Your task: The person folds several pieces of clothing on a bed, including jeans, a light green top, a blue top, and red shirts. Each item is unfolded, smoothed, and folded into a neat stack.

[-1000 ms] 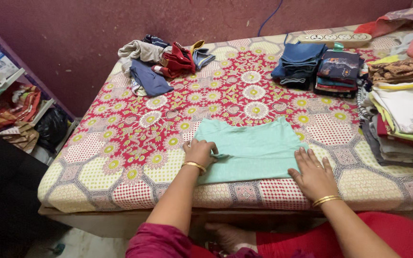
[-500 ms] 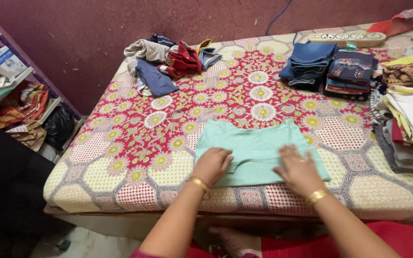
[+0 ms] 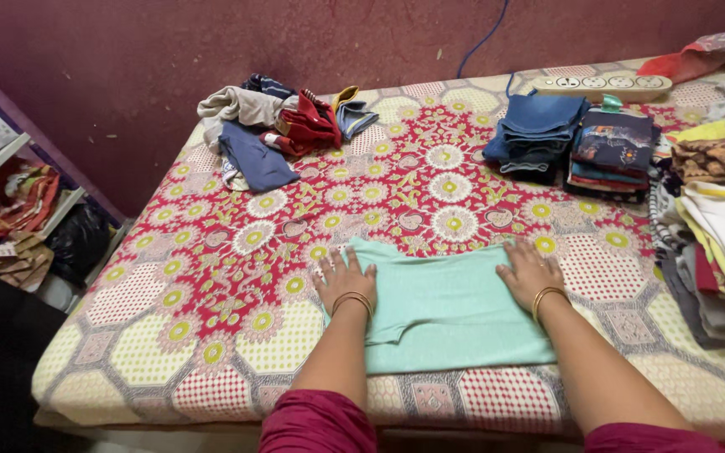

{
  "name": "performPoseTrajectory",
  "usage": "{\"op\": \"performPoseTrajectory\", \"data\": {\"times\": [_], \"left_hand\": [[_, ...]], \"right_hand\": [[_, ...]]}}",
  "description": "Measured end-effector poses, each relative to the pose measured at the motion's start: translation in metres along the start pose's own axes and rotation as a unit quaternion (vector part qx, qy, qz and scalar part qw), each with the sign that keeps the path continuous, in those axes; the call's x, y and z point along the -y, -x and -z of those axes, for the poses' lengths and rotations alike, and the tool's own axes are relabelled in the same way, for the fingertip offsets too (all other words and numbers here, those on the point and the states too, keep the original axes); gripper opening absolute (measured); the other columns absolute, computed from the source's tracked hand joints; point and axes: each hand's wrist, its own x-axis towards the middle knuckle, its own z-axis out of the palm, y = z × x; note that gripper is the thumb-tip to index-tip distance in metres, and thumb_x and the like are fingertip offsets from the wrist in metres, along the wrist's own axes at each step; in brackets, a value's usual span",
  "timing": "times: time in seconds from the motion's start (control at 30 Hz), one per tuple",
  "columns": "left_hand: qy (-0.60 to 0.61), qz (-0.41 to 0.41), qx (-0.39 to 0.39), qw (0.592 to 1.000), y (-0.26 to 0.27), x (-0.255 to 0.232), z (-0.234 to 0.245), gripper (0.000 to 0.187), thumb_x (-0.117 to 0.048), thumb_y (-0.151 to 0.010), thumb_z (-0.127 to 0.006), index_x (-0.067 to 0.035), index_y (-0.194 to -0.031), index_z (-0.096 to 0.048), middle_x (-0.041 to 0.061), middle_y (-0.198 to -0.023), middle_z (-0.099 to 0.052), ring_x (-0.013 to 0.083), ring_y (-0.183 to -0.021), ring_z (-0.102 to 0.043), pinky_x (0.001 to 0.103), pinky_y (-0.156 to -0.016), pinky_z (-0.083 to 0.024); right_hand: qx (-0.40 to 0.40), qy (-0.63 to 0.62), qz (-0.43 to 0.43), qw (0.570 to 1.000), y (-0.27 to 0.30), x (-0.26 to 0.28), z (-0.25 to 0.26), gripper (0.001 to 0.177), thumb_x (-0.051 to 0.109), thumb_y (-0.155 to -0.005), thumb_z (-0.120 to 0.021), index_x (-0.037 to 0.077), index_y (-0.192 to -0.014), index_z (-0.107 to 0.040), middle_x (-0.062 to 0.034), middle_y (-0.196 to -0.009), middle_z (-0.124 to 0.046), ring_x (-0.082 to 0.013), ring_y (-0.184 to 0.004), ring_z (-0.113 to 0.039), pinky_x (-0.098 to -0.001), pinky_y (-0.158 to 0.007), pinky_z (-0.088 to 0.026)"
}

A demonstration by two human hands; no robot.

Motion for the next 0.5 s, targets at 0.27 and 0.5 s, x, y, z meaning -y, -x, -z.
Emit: {"op": "performPoseTrajectory", "data": {"times": [0.27, 0.5], "left_hand": [[0.107, 0.069, -0.033, 0.991, -0.050, 0.006, 0.000, 0.066, -0.055, -0.086, -0.071, -0.019, -0.139, -0.057, 0.006, -0.142, -0.059, 0.0287, -0.140, -0.041, 0.047, -0.124, -0.017], [0.463, -0.121, 0.036, 0.877, -0.106, 0.051, -0.028, 0.041, -0.020, -0.076, -0.080, -0.012, -0.116, -0.071, 0.002, -0.111, -0.072, 0.0187, -0.109, -0.058, 0.037, -0.101, -0.039]], "right_hand": [[-0.029, -0.077, -0.085, 0.993, -0.052, -0.026, -0.023, 0.085, 0.060, -0.076, -0.075, 0.027, -0.150, -0.047, 0.0019, -0.164, -0.033, -0.0205, -0.153, -0.028, -0.0705, -0.118, -0.011], [-0.082, -0.242, -0.049, 0.966, -0.044, -0.044, -0.020, 0.050, 0.030, -0.071, -0.082, 0.015, -0.117, -0.070, -0.0007, -0.126, -0.061, -0.0187, -0.119, -0.053, -0.0530, -0.102, -0.032]]}}
